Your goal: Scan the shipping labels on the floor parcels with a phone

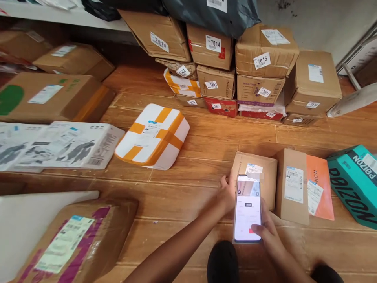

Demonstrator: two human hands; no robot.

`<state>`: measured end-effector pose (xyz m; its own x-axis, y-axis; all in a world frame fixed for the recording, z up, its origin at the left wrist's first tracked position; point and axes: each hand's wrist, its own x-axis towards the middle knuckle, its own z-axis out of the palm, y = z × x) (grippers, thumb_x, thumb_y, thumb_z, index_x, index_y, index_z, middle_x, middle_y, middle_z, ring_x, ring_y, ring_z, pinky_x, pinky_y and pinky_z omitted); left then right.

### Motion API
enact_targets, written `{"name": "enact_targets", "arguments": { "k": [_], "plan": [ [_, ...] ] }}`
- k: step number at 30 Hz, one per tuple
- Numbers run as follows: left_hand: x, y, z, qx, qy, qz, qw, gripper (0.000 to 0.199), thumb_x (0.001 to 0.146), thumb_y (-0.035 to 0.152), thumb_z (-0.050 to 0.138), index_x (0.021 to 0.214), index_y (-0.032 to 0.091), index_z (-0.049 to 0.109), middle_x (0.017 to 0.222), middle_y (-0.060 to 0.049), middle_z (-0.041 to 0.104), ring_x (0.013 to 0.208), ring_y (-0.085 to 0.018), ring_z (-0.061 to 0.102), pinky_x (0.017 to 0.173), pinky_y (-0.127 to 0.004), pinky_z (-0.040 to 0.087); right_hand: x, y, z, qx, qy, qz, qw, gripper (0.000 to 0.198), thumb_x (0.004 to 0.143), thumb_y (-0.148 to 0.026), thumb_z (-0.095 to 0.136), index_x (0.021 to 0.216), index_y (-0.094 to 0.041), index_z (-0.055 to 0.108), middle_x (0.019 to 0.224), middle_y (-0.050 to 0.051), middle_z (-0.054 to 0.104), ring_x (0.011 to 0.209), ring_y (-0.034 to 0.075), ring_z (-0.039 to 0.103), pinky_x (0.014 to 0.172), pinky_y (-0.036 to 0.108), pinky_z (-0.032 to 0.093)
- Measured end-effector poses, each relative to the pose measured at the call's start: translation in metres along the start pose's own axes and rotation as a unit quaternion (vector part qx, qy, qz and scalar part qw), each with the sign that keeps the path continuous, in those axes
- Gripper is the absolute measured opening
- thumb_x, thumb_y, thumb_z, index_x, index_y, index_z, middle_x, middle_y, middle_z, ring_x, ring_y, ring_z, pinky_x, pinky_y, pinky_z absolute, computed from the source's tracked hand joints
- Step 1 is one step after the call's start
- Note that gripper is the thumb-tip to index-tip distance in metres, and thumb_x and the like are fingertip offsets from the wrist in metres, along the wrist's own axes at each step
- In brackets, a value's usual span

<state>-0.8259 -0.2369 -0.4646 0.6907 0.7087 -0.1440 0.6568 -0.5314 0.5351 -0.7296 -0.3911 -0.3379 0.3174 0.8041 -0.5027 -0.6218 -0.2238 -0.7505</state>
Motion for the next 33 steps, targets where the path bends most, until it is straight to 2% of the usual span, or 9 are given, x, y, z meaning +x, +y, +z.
{"name": "enact_targets", "arguments": {
  "k": [2,5,8,11,15,22,33],
  "plan": [
    [-0.008,-0.005,-0.004,-0.024,0.006,-0.057,0.998,0.091,0.087,0.047,0.058,0.159,0.013,0.014,0.140,-0.026,0.047,0.129,-0.039,0.053,0.100,-0.052,0.051,-0.006,0.007,-0.002,0.006,0.020,-0.008,1.000,0.077,0.073,-0.036,0.074,0.145,-0.033,0.047,0.131,0.004,0.070,0.122,0.034,0.061,0.102,0.045,0.050],
    [-0.020,-0.007,-0.012,-0.097,0.031,-0.125,0.987,0.076,0.092,0.045,0.050,0.155,0.010,0.024,0.142,-0.026,0.045,0.137,-0.037,0.046,0.113,-0.058,0.039,-0.011,0.011,-0.003,0.014,0.061,-0.017,0.998,0.075,0.075,-0.035,0.073,0.145,-0.032,0.046,0.133,0.003,0.068,0.122,0.031,0.062,0.102,0.042,0.050],
    [-0.031,-0.009,-0.019,-0.159,0.048,-0.170,0.971,0.072,0.092,0.049,0.052,0.150,0.012,0.033,0.140,-0.023,0.046,0.138,-0.034,0.045,0.118,-0.059,0.033,-0.010,0.010,-0.002,0.019,0.080,-0.023,0.996,0.078,0.073,-0.036,0.074,0.145,-0.030,0.046,0.130,0.004,0.070,0.117,0.031,0.064,0.100,0.041,0.051],
    [-0.039,-0.011,-0.021,-0.178,0.048,-0.192,0.964,0.069,0.092,0.050,0.051,0.146,0.010,0.039,0.139,-0.024,0.046,0.138,-0.033,0.044,0.120,-0.058,0.030,-0.006,0.007,-0.002,0.021,0.082,-0.037,0.996,0.080,0.070,-0.038,0.076,0.144,-0.028,0.047,0.128,0.006,0.071,0.113,0.032,0.065,0.097,0.042,0.052],
    [-0.044,-0.013,-0.018,-0.190,0.051,-0.200,0.960,0.069,0.091,0.052,0.051,0.144,0.009,0.041,0.138,-0.023,0.046,0.137,-0.032,0.045,0.121,-0.057,0.030,-0.005,0.002,-0.002,0.028,0.073,-0.049,0.996,0.079,0.071,-0.036,0.077,0.144,-0.030,0.048,0.131,0.005,0.069,0.118,0.032,0.064,0.102,0.043,0.050],
    [-0.042,-0.007,-0.018,-0.205,0.053,-0.182,0.960,0.066,0.091,0.052,0.052,0.143,0.013,0.042,0.137,-0.021,0.047,0.136,-0.032,0.046,0.119,-0.057,0.034,-0.007,-0.001,-0.004,0.019,0.071,-0.060,0.996,0.074,0.071,-0.037,0.076,0.141,-0.029,0.051,0.128,0.005,0.071,0.116,0.031,0.064,0.101,0.043,0.050],
    [-0.043,-0.003,-0.019,-0.213,0.040,-0.173,0.961,0.067,0.090,0.054,0.051,0.141,0.013,0.043,0.136,-0.021,0.047,0.136,-0.033,0.046,0.118,-0.058,0.034,-0.010,-0.016,-0.008,0.000,0.016,-0.032,0.999,0.074,0.074,-0.033,0.071,0.143,-0.030,0.044,0.142,0.006,0.063,0.131,0.032,0.055,0.109,0.045,0.044]
  ]
}}
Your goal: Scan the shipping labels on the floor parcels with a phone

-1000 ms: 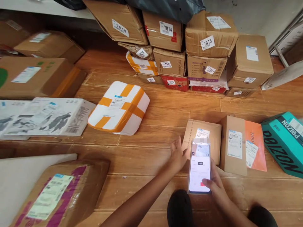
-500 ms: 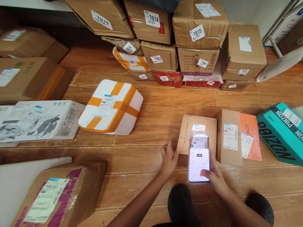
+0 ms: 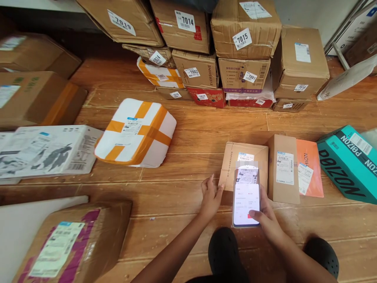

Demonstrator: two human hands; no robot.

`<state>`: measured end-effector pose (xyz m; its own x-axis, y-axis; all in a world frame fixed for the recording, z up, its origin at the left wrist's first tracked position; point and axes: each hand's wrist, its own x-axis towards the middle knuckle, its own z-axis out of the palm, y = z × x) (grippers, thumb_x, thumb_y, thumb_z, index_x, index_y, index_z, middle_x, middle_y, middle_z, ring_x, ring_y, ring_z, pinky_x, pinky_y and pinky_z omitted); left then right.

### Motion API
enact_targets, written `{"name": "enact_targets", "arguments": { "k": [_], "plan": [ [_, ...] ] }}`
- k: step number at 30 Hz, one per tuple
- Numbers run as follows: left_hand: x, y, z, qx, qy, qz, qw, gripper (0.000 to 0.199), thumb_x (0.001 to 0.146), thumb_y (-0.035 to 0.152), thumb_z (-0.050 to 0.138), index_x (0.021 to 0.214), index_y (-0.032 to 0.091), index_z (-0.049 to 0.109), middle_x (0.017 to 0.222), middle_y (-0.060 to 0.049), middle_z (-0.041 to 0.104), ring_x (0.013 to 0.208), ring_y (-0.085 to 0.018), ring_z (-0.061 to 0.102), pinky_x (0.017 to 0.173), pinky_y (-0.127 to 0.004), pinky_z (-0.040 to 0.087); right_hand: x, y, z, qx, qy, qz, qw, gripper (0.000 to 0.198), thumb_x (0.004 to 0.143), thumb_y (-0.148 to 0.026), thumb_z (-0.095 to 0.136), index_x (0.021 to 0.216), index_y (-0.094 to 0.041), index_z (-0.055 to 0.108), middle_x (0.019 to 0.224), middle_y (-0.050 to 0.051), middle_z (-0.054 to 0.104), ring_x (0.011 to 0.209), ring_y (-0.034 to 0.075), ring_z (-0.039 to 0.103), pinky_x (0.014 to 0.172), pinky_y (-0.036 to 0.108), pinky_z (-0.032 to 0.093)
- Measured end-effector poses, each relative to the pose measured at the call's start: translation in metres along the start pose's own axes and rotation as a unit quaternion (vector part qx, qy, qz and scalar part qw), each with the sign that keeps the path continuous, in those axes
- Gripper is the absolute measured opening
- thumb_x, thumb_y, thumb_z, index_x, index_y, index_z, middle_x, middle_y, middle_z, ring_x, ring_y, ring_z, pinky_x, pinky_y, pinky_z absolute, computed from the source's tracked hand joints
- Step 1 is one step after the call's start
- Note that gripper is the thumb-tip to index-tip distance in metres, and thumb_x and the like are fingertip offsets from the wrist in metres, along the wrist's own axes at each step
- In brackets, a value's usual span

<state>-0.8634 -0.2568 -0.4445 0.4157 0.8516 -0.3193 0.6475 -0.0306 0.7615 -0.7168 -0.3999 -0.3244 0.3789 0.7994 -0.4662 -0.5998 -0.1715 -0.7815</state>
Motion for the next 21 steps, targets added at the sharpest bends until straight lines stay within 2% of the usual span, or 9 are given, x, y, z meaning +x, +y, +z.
{"name": "enact_targets", "arguments": {
  "k": [6,9,12,14,17,19,21],
  "plan": [
    [-0.002,0.000,0.002,0.014,0.005,0.012,1.000,0.065,0.091,0.053,0.049,0.141,0.011,0.045,0.134,-0.022,0.050,0.136,-0.033,0.045,0.118,-0.059,0.034,-0.003,-0.004,-0.006,0.004,-0.066,0.030,0.997,0.092,0.063,-0.023,0.070,0.149,-0.032,0.038,0.142,0.003,0.060,0.122,0.032,0.057,0.101,0.046,0.047],
    [0.004,-0.004,0.002,0.025,0.021,0.011,0.999,0.064,0.090,0.051,0.051,0.140,0.012,0.046,0.134,-0.021,0.049,0.135,-0.033,0.046,0.117,-0.058,0.036,-0.004,-0.002,-0.010,-0.004,-0.084,0.023,0.996,0.093,0.066,-0.023,0.071,0.150,-0.034,0.035,0.147,0.003,0.056,0.123,0.031,0.057,0.101,0.046,0.048],
    [0.022,-0.012,-0.012,0.036,0.049,0.007,0.998,0.065,0.089,0.049,0.053,0.143,0.014,0.043,0.139,-0.022,0.045,0.138,-0.034,0.043,0.119,-0.058,0.033,-0.004,-0.001,-0.011,-0.016,-0.093,0.018,0.995,0.089,0.073,-0.027,0.073,0.152,-0.035,0.032,0.146,0.004,0.056,0.119,0.029,0.059,0.101,0.045,0.048],
    [0.040,-0.018,-0.034,0.065,0.110,0.023,0.991,0.069,0.089,0.047,0.055,0.146,0.012,0.038,0.142,-0.023,0.041,0.140,-0.037,0.039,0.119,-0.059,0.031,-0.003,-0.002,-0.011,-0.015,-0.099,0.019,0.995,0.089,0.076,-0.030,0.074,0.153,-0.036,0.029,0.143,0.004,0.059,0.114,0.028,0.061,0.099,0.045,0.050],
    [0.070,-0.023,-0.085,0.160,0.246,0.068,0.954,0.076,0.087,0.044,0.057,0.148,0.006,0.033,0.146,-0.028,0.035,0.141,-0.041,0.033,0.119,-0.064,0.026,-0.005,-0.002,-0.011,-0.013,-0.092,0.033,0.995,0.089,0.078,-0.032,0.075,0.154,-0.036,0.029,0.143,0.005,0.060,0.115,0.028,0.062,0.100,0.045,0.050],
    [0.087,-0.021,-0.125,0.220,0.307,0.065,0.924,0.077,0.087,0.045,0.058,0.147,0.004,0.031,0.150,-0.029,0.032,0.144,-0.043,0.029,0.119,-0.064,0.023,-0.009,0.002,-0.013,-0.014,-0.071,0.048,0.996,0.087,0.077,-0.033,0.076,0.153,-0.035,0.033,0.146,0.005,0.058,0.123,0.030,0.060,0.106,0.048,0.047],
    [0.100,-0.015,-0.164,0.263,0.348,0.034,0.899,0.083,0.088,0.049,0.058,0.149,0.002,0.027,0.154,-0.030,0.029,0.147,-0.042,0.025,0.121,-0.062,0.021,-0.013,0.012,-0.017,-0.011,-0.041,0.053,0.998,0.085,0.075,-0.034,0.078,0.150,-0.035,0.039,0.151,0.005,0.056,0.132,0.033,0.056,0.111,0.051,0.043]
  ]
}}
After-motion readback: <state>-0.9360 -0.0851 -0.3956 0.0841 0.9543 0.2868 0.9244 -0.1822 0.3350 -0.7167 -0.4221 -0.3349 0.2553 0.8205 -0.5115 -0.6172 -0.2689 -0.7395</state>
